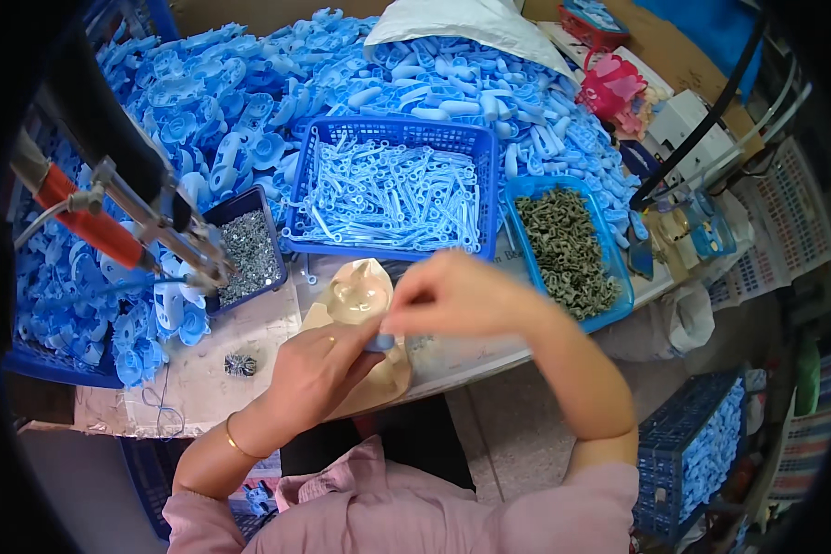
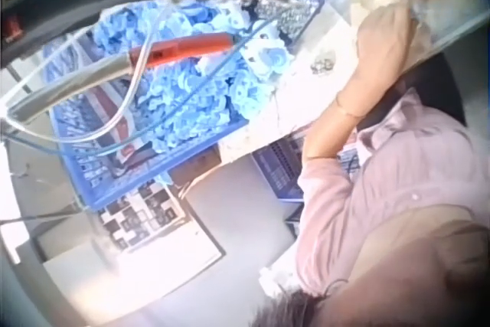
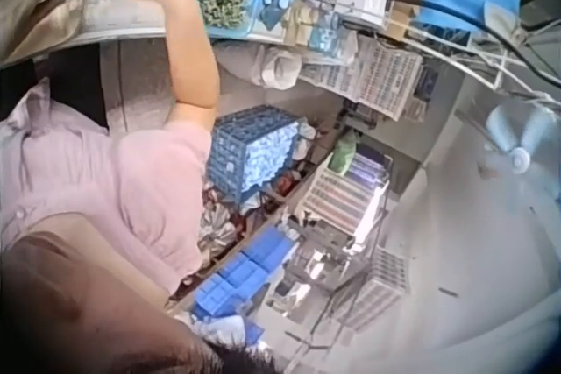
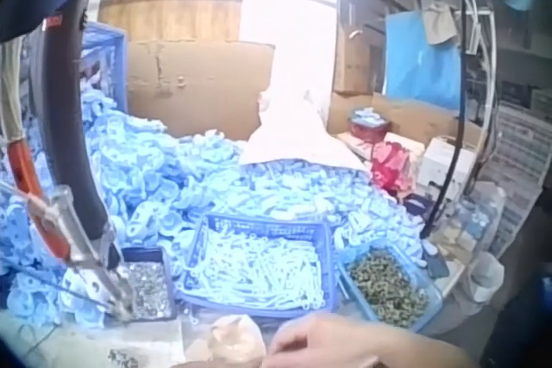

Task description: Assembling small blue plastic toy animals by attaching components with a glue gun and soldering-style heating tool.

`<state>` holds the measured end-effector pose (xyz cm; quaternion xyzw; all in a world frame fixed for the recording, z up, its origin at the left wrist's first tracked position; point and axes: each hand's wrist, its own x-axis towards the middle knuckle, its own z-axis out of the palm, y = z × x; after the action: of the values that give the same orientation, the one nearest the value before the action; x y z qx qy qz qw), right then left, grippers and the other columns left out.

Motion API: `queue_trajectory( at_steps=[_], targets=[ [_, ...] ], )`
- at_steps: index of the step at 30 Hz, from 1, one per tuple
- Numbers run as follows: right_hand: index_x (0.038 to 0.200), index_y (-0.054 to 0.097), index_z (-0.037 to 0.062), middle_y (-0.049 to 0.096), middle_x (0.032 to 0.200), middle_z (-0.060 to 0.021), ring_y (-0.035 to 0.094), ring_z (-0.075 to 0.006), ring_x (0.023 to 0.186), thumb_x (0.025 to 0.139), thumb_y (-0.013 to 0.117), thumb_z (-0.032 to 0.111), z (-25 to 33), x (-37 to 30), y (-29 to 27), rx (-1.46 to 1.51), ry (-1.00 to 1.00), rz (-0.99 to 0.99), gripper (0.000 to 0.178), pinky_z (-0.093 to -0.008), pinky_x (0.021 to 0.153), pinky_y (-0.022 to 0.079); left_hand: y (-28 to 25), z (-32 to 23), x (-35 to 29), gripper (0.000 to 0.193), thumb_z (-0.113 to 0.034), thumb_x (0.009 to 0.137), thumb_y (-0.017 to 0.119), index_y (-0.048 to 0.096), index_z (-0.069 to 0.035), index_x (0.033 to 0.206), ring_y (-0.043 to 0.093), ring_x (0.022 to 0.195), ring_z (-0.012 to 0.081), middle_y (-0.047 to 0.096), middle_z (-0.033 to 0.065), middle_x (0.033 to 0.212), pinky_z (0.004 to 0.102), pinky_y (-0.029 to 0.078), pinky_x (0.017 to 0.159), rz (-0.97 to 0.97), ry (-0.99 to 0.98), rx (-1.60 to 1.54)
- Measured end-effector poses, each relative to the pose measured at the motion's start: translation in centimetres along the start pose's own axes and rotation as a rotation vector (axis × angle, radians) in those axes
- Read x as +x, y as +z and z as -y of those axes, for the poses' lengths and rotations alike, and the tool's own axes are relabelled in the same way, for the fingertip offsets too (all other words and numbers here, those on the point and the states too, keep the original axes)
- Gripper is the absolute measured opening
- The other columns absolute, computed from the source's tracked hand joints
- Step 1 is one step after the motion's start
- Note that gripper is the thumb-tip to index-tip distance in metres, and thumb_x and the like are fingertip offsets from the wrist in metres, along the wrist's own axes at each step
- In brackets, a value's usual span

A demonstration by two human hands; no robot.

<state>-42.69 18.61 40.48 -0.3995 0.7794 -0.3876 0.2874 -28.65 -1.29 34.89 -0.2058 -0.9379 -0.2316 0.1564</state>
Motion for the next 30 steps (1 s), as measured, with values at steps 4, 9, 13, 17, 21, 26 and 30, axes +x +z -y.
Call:
queue_trajectory(
  at_steps=[4, 9, 13, 17, 21, 26, 30],
  targets=[
    [0.117, 0.068, 0.0078, 0.067, 0.11, -0.0122, 0.067, -0.0255, 0.095, 0.079, 0.067, -0.001, -7.5, 4.9, -9.4, -0.795, -0.105, -0.826, 0.039, -0.034, 0.084, 0.054, -1.8, 0.1, -0.8, 0.04, -0.007, 0.076, 0.078, 0.067, -0.007, 0.115, 0.068, 0.076, 0.0258, 0.072, 0.0081, 0.094, 0.0352, 0.055, 0.064, -0.095, 0.051, -0.033],
    [0.116, 0.067, 0.0086, 0.067, 0.12, -0.0142, 0.065, -0.0327, 0.108, 0.084, 0.06, -0.001, -12.6, 9.2, -15.7, -1.244, -0.293, -0.791, 0.035, -0.042, 0.089, 0.053, -2.2, 0.4, -2.7, 0.042, -0.006, 0.075, 0.077, 0.068, -0.009, 0.116, 0.068, 0.079, 0.0229, 0.073, 0.0049, 0.1, 0.0331, 0.057, 0.068, -0.069, 0.072, 0.04],
    [0.117, 0.068, 0.0108, 0.068, 0.118, -0.0109, 0.068, -0.0287, 0.101, 0.091, 0.059, 0.009, -14.1, 8.1, -17.6, -0.971, -0.048, -0.843, 0.028, -0.039, 0.085, 0.055, -2.0, 1.1, -5.1, 0.04, -0.011, 0.074, 0.078, 0.071, -0.011, 0.114, 0.067, 0.087, 0.0207, 0.072, 0.001, 0.108, 0.0322, 0.058, 0.074, -0.028, 0.141, 0.125],
    [0.123, 0.067, 0.0053, 0.072, 0.103, -0.0118, 0.071, -0.0185, 0.09, 0.096, 0.065, 0.012, -12.5, 6.1, -15.3, -0.588, -0.119, -1.074, 0.028, -0.0298, 0.082, 0.054, -1.4, 2.2, -7.7, 0.04, -0.012, 0.072, 0.079, 0.071, -0.011, 0.111, 0.068, 0.1, 0.0236, 0.071, 0.0027, 0.113, 0.0344, 0.058, 0.082, -0.04, 0.124, 0.178],
    [0.123, 0.066, -0.0035, 0.071, 0.094, -0.0098, 0.07, -0.0143, 0.086, 0.095, 0.064, 0.007, -6.3, 1.7, -4.8, 0.078, 0.011, -0.635, 0.03, -0.026, 0.076, 0.055, -0.8, 2.9, -9.5, 0.037, -0.014, 0.075, 0.08, 0.07, -0.01, 0.111, 0.067, 0.108, 0.027, 0.07, 0.007, 0.117, 0.0397, 0.057, 0.09, -0.044, 0.09, 0.097],
    [0.106, 0.071, 0.0034, 0.067, 0.079, -0.0077, 0.066, -0.0182, 0.067, 0.081, 0.08, 0.011, -2.3, -2.5, 7.8, -0.205, -0.161, -0.282, 0.028, -0.0302, 0.061, 0.052, 0.0, 3.0, -10.1, 0.036, -0.017, 0.079, 0.079, 0.069, -0.008, 0.112, 0.065, 0.114, 0.0281, 0.068, 0.0083, 0.119, 0.0448, 0.051, 0.101, -0.02, 0.033, 0.008],
    [0.092, 0.07, 0.0085, 0.063, 0.083, -0.005, 0.059, -0.023, 0.069, 0.07, 0.086, 0.024, -3.2, -2.8, 10.6, -0.661, -0.44, -0.309, 0.031, -0.0336, 0.061, 0.048, 0.4, 3.0, -10.3, 0.035, -0.015, 0.079, 0.078, 0.069, -0.007, 0.113, 0.064, 0.116, 0.0283, 0.067, 0.0081, 0.122, 0.0454, 0.05, 0.102, -0.038, 0.048, 0.0]
  ],
)
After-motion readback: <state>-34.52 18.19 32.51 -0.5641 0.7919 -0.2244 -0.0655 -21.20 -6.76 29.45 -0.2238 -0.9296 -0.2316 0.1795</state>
